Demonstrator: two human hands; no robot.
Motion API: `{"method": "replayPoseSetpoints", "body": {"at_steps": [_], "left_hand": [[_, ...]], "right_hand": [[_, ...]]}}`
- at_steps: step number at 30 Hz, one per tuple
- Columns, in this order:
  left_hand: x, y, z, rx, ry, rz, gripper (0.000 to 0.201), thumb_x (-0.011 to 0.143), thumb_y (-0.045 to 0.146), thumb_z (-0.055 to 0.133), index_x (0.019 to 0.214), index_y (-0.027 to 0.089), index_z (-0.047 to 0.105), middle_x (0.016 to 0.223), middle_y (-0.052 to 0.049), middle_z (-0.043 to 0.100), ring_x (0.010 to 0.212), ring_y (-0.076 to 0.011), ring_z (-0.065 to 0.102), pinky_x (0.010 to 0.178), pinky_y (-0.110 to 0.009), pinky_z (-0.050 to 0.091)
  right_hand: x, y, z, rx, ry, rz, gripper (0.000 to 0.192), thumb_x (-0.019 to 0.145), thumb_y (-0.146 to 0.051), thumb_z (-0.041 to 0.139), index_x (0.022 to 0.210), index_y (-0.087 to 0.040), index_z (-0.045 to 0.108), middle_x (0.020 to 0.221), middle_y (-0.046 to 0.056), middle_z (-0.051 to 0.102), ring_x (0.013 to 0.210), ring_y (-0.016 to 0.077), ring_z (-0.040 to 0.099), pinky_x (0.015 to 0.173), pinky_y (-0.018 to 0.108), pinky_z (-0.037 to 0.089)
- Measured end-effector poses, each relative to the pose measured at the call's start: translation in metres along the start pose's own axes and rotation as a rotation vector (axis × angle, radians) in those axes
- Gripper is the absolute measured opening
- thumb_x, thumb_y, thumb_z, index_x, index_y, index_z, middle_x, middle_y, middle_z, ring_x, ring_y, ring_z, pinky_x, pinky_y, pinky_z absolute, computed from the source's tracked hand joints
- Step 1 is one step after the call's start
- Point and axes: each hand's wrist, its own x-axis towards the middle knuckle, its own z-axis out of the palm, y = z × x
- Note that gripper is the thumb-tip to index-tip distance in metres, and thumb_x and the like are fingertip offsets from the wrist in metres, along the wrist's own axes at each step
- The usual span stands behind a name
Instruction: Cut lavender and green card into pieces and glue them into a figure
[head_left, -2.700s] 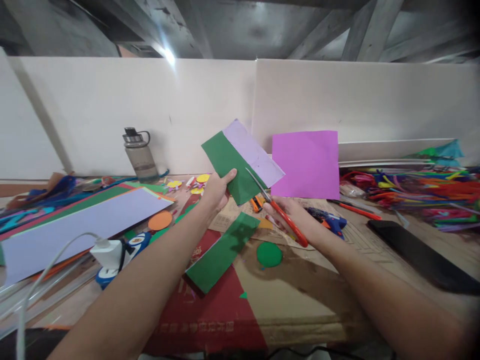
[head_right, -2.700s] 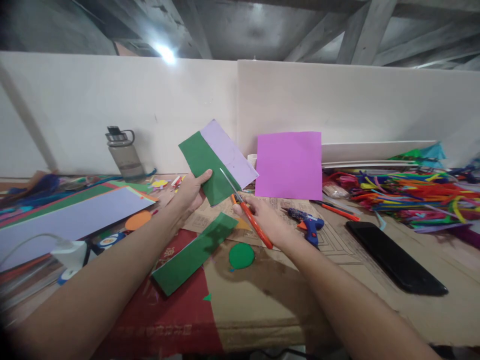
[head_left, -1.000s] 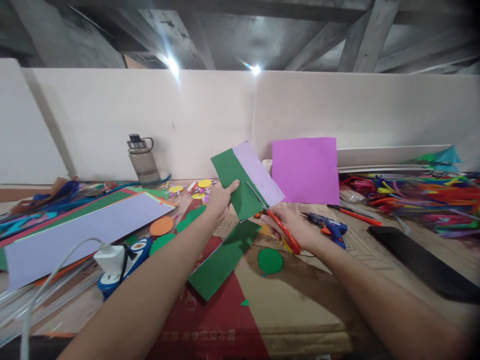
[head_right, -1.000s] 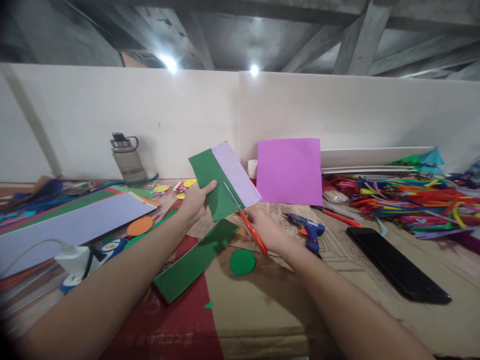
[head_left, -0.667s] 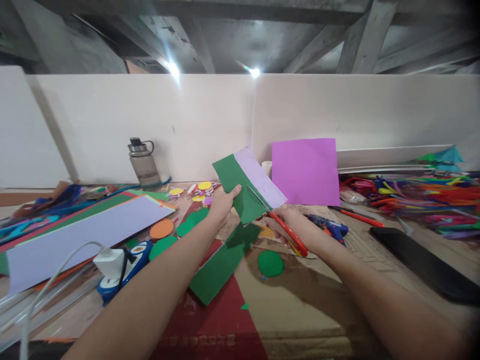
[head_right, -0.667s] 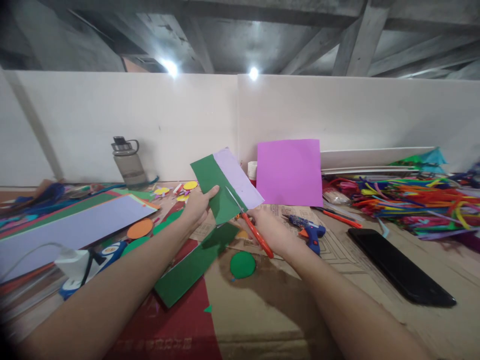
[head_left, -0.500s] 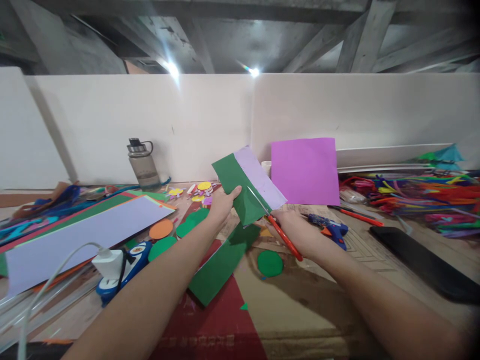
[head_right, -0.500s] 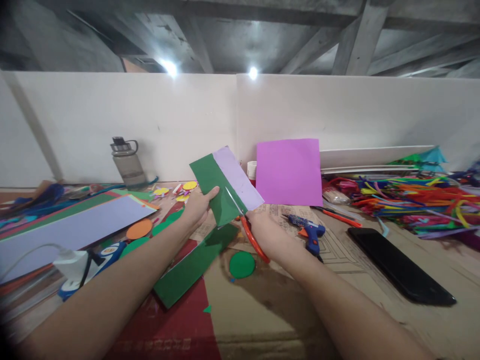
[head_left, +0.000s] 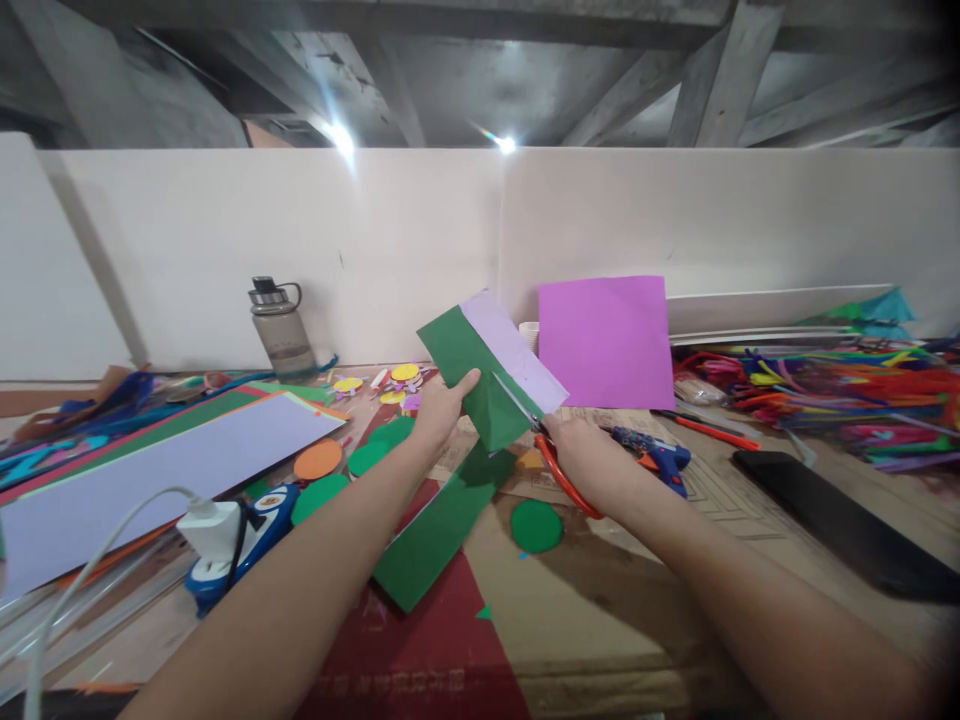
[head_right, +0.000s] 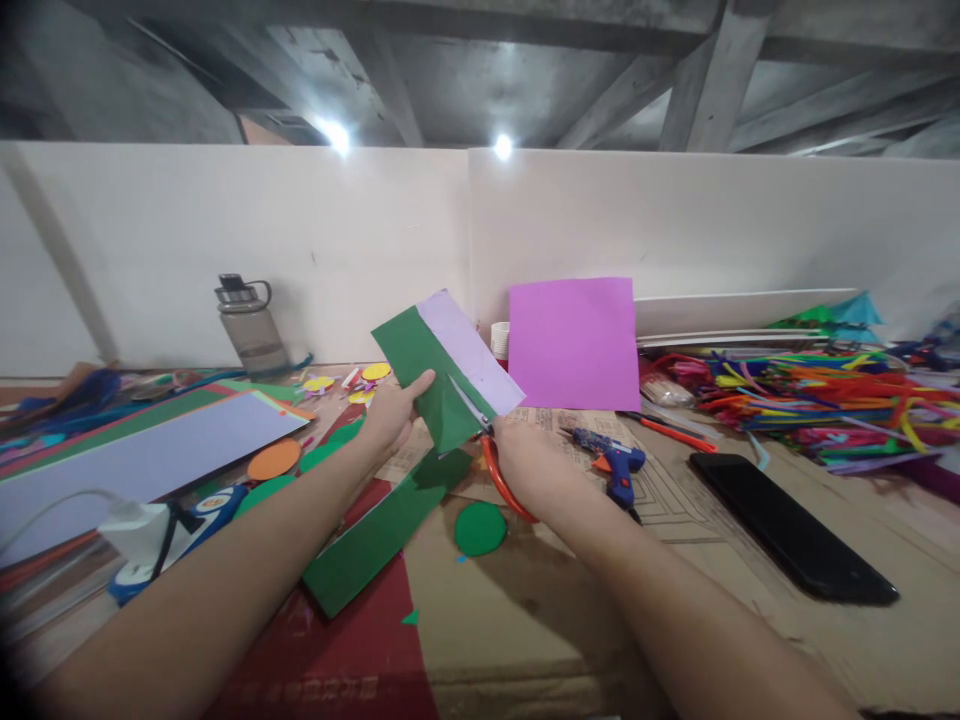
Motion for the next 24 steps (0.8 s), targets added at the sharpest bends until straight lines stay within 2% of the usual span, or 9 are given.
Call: {"method": "replayPoseSetpoints", "body": {"at_steps": [2,5,9,13,16,20,24], "left_hand": [[-0.001,0.005,0.003,-0.128,0.011,-0.04,0.04,0.065,0.028,0.085,0.1,0.015,0.071,0.11,-0.01,0.073,0.095,-0.0225,0.07,0.095,-0.043,0.053],[0.0,0.011,0.005,-0.203,0.014,-0.115,0.037,0.068,0.023,0.082,0.102,0.013,0.07,0.112,-0.011,0.073,0.093,-0.0212,0.07,0.097,-0.043,0.053],[0.002,0.015,0.003,-0.21,0.03,-0.108,0.034,0.069,0.019,0.081,0.101,0.013,0.07,0.109,-0.011,0.074,0.092,-0.0205,0.07,0.097,-0.042,0.053],[0.004,0.015,0.002,-0.18,0.012,-0.129,0.033,0.066,0.022,0.083,0.095,0.013,0.071,0.105,-0.011,0.075,0.089,-0.0211,0.071,0.095,-0.043,0.054],[0.004,0.016,0.003,-0.103,-0.015,-0.046,0.039,0.063,0.03,0.085,0.096,0.014,0.072,0.106,-0.01,0.075,0.09,-0.0225,0.071,0.092,-0.042,0.055],[0.001,0.017,0.002,0.171,-0.01,0.156,0.04,0.068,0.041,0.081,0.097,0.014,0.073,0.108,-0.011,0.074,0.098,-0.0259,0.07,0.093,-0.041,0.054],[-0.001,0.016,0.001,0.351,0.055,0.204,0.032,0.072,0.036,0.077,0.097,0.016,0.074,0.106,-0.01,0.075,0.098,-0.027,0.07,0.093,-0.042,0.053]], "right_hand": [[0.002,0.005,0.003,0.189,0.008,-0.08,0.014,0.088,-0.014,0.044,0.088,-0.016,0.058,0.075,0.006,0.065,0.064,0.0154,0.055,0.059,0.026,0.034],[0.003,0.011,0.006,0.406,-0.005,-0.187,0.009,0.085,-0.017,0.046,0.083,-0.019,0.054,0.071,0.0,0.059,0.061,0.0124,0.047,0.058,0.024,0.032],[0.002,0.012,0.004,0.557,-0.004,-0.224,0.006,0.084,-0.019,0.045,0.085,-0.019,0.051,0.073,-0.001,0.057,0.067,0.0137,0.047,0.064,0.026,0.037],[0.003,0.014,0.005,0.634,-0.12,-0.252,0.008,0.082,-0.019,0.046,0.088,-0.019,0.051,0.071,-0.001,0.056,0.064,0.0145,0.05,0.062,0.026,0.04],[0.007,0.018,0.012,0.655,-0.141,-0.256,0.01,0.084,-0.022,0.046,0.092,-0.018,0.051,0.077,0.002,0.06,0.066,0.0147,0.054,0.063,0.026,0.042],[0.013,0.023,0.024,0.687,-0.052,-0.2,0.014,0.088,-0.031,0.046,0.082,-0.019,0.052,0.068,0.0,0.059,0.06,0.0138,0.054,0.058,0.025,0.04],[0.012,0.022,0.023,0.638,-0.015,-0.141,0.016,0.085,-0.03,0.05,0.074,-0.02,0.053,0.063,0.0,0.06,0.056,0.0134,0.054,0.051,0.023,0.035]]}}
